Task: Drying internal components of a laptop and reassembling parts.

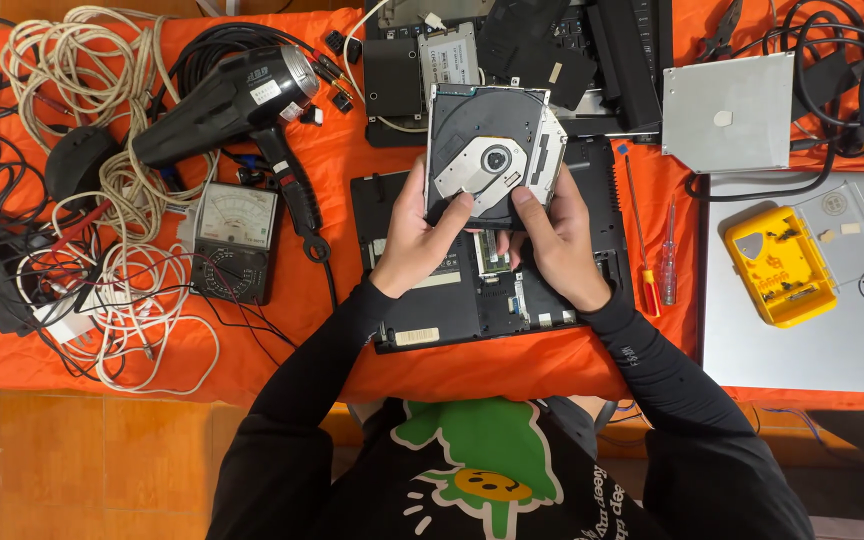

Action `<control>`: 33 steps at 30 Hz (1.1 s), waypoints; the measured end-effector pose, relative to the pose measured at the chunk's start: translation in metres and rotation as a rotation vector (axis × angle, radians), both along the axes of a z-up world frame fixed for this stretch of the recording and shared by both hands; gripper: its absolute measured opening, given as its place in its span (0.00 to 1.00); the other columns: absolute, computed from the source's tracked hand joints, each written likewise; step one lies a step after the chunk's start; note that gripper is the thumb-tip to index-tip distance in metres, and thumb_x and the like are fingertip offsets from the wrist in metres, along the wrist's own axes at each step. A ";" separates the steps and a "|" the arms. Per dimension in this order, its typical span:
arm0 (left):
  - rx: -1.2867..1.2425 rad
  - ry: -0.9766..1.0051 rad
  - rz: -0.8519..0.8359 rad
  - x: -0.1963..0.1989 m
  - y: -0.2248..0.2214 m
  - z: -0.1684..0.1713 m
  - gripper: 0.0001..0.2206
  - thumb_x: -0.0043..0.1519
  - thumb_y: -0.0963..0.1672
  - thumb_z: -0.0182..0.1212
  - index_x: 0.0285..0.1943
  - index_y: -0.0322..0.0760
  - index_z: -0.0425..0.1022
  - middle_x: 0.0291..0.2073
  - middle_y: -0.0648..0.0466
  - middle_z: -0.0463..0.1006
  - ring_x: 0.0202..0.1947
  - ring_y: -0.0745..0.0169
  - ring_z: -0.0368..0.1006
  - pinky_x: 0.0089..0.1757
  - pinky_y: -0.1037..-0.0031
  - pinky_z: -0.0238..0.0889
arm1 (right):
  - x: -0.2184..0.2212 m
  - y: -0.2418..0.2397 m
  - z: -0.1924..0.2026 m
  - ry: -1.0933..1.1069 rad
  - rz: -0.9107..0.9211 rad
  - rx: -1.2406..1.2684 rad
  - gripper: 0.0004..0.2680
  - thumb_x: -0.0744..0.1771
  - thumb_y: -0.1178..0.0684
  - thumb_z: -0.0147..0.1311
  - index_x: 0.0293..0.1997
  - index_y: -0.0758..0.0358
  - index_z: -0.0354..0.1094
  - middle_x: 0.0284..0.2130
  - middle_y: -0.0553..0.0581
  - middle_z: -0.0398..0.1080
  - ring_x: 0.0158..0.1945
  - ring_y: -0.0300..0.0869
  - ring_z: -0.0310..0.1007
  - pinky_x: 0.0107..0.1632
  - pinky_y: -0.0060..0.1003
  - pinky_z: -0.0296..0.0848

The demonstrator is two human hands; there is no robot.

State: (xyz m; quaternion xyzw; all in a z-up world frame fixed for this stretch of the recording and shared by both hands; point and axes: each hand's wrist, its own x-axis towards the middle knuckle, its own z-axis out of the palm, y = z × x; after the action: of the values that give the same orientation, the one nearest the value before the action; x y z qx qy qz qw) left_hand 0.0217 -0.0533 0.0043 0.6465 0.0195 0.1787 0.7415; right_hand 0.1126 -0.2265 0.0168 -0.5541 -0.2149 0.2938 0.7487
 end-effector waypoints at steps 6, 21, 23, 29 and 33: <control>-0.010 -0.005 -0.039 -0.003 0.004 -0.003 0.20 0.70 0.36 0.50 0.72 0.29 0.58 0.58 0.49 0.73 0.57 0.69 0.70 0.57 0.75 0.68 | 0.001 -0.001 -0.002 -0.030 0.018 0.009 0.15 0.74 0.56 0.44 0.70 0.68 0.49 0.43 0.61 0.72 0.26 0.40 0.73 0.24 0.30 0.72; -0.024 -0.010 0.028 0.001 -0.002 0.013 0.14 0.72 0.39 0.59 0.64 0.30 0.65 0.53 0.54 0.77 0.53 0.74 0.71 0.56 0.78 0.67 | -0.001 0.000 -0.005 -0.108 0.007 -0.011 0.16 0.74 0.55 0.45 0.70 0.68 0.49 0.45 0.59 0.71 0.27 0.38 0.73 0.25 0.28 0.70; -0.032 0.006 0.052 0.002 -0.002 0.013 0.13 0.71 0.39 0.61 0.62 0.31 0.66 0.52 0.54 0.78 0.52 0.74 0.72 0.54 0.79 0.67 | -0.002 0.000 -0.008 -0.112 0.005 -0.022 0.15 0.74 0.56 0.45 0.69 0.68 0.50 0.45 0.58 0.72 0.27 0.37 0.73 0.25 0.27 0.70; -0.110 0.010 0.108 0.005 -0.004 0.009 0.14 0.68 0.39 0.65 0.59 0.31 0.68 0.49 0.54 0.79 0.50 0.74 0.74 0.52 0.78 0.69 | -0.003 0.001 -0.008 -0.157 0.010 -0.068 0.14 0.73 0.56 0.46 0.68 0.68 0.53 0.43 0.57 0.72 0.27 0.36 0.73 0.25 0.27 0.70; -0.079 -0.003 0.122 0.005 -0.005 0.010 0.14 0.68 0.38 0.65 0.60 0.31 0.67 0.50 0.54 0.78 0.51 0.73 0.74 0.53 0.78 0.69 | -0.002 0.001 -0.005 -0.158 0.016 -0.066 0.13 0.74 0.56 0.47 0.66 0.69 0.54 0.44 0.57 0.72 0.27 0.36 0.73 0.26 0.27 0.70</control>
State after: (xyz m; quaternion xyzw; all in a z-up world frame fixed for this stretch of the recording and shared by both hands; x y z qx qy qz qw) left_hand 0.0266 -0.0579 0.0142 0.6139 0.0649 0.2235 0.7543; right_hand 0.1103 -0.2257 0.0116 -0.5983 -0.2680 0.2621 0.7081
